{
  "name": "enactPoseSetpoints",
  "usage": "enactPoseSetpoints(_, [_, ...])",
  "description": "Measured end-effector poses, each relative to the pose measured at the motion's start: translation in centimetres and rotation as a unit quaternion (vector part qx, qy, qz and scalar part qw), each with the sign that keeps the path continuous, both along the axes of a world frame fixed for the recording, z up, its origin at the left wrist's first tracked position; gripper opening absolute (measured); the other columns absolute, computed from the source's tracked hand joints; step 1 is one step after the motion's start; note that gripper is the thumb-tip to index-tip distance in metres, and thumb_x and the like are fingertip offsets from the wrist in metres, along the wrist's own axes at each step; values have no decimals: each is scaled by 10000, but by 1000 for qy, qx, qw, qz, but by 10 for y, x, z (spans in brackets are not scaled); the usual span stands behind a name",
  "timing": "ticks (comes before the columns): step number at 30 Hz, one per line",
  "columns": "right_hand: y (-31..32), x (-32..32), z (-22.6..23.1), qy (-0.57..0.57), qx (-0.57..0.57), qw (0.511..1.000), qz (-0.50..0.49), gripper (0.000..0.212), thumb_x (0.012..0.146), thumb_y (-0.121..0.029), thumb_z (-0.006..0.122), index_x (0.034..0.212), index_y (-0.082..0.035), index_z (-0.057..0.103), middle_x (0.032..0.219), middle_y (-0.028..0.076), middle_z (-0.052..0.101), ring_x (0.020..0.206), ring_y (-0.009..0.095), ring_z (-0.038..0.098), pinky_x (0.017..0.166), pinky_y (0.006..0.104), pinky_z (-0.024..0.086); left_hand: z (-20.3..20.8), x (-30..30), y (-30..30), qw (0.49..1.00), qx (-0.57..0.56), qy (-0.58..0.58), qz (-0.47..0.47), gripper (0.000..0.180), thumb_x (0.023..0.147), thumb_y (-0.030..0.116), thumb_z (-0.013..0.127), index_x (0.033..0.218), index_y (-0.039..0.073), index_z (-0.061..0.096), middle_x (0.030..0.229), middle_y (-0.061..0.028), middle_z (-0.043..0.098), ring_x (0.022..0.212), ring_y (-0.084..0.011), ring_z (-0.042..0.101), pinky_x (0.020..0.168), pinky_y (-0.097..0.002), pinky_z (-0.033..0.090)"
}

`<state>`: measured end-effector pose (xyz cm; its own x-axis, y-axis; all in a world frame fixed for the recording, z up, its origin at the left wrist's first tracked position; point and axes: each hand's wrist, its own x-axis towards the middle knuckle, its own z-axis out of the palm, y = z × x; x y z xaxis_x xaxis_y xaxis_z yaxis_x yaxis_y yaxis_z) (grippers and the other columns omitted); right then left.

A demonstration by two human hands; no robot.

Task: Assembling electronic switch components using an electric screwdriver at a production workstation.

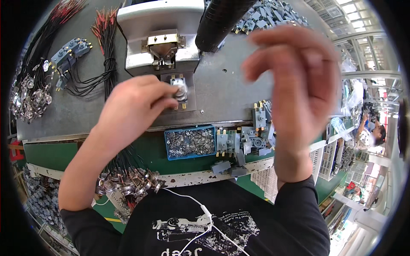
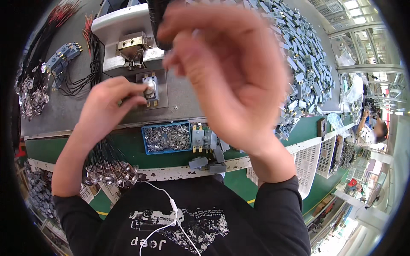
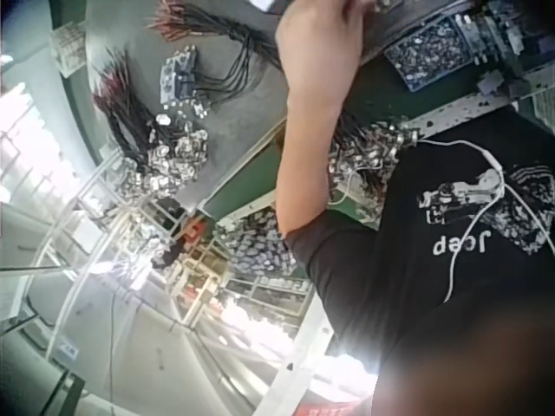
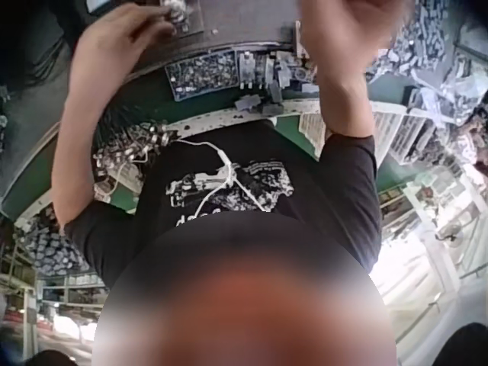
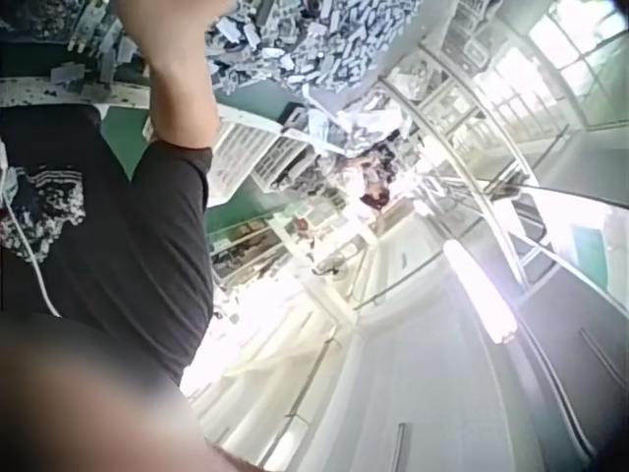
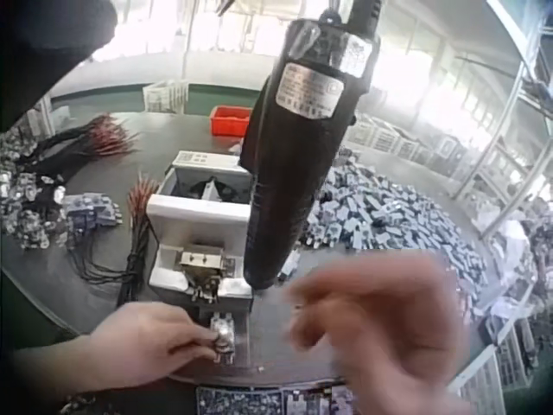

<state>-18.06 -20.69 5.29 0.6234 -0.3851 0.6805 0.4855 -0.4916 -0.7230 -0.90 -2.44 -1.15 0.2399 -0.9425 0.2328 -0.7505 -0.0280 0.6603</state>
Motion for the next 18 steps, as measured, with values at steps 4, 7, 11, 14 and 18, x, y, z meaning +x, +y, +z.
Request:
enactPoseSetpoints(4, [-19, 5, 4, -125, -12, 992, -28, 297, 1038, -39, 565, 1323, 40, 536, 1101, 215, 712, 806, 157, 696, 699, 293, 578, -1, -2, -1, 999, 22, -49, -6, 192, 863, 159, 776, 1018, 50, 744, 812, -101, 636, 783, -314, 654, 701, -417, 530])
enactPoseSetpoints(7, [-33, 28, -2, -133, 21, 991, -21, 316, 1022, -34, 589, 1324, 32, 523, 1094, 205, 708, 800, 153, 693, 692, 288, 575, 1, 3, -5, 998, 46, -31, -12, 187, 865, 156, 774, 1023, 60, 746, 809, -101, 635, 782, -312, 655, 697, -418, 529])
enactPoseSetpoints(11, [-41, 59, -6, -140, 61, 988, -17, 348, 999, -26, 621, 1325, 21, 506, 1085, 191, 703, 793, 148, 688, 681, 282, 570, 4, 1, -7, 997, 62, -49, -17, 182, 861, 146, 774, 1024, 72, 747, 792, -99, 624, 778, -317, 653, 700, -424, 529])
enactPoseSetpoints(14, [-21, 67, -9, -139, 93, 986, 7, 376, 983, -20, 645, 1325, 13, 493, 1078, 180, 699, 787, 145, 685, 673, 277, 567, -2, -2, -1, 997, 57, -54, 11, 189, 855, 148, 774, 1027, 78, 743, 784, -98, 612, 777, -316, 651, 696, -431, 526])
enactPoseSetpoints(18, [-10, 38, 8, -130, 126, 983, 29, 418, 960, -13, 677, 1326, 2, 476, 1069, 166, 694, 780, 140, 680, 663, 271, 562, -2, -5, -4, 997, 22, -74, 1, 192, 855, 149, 771, 1027, 75, 728, 784, -97, 601, 781, -315, 647, 689, -431, 522])
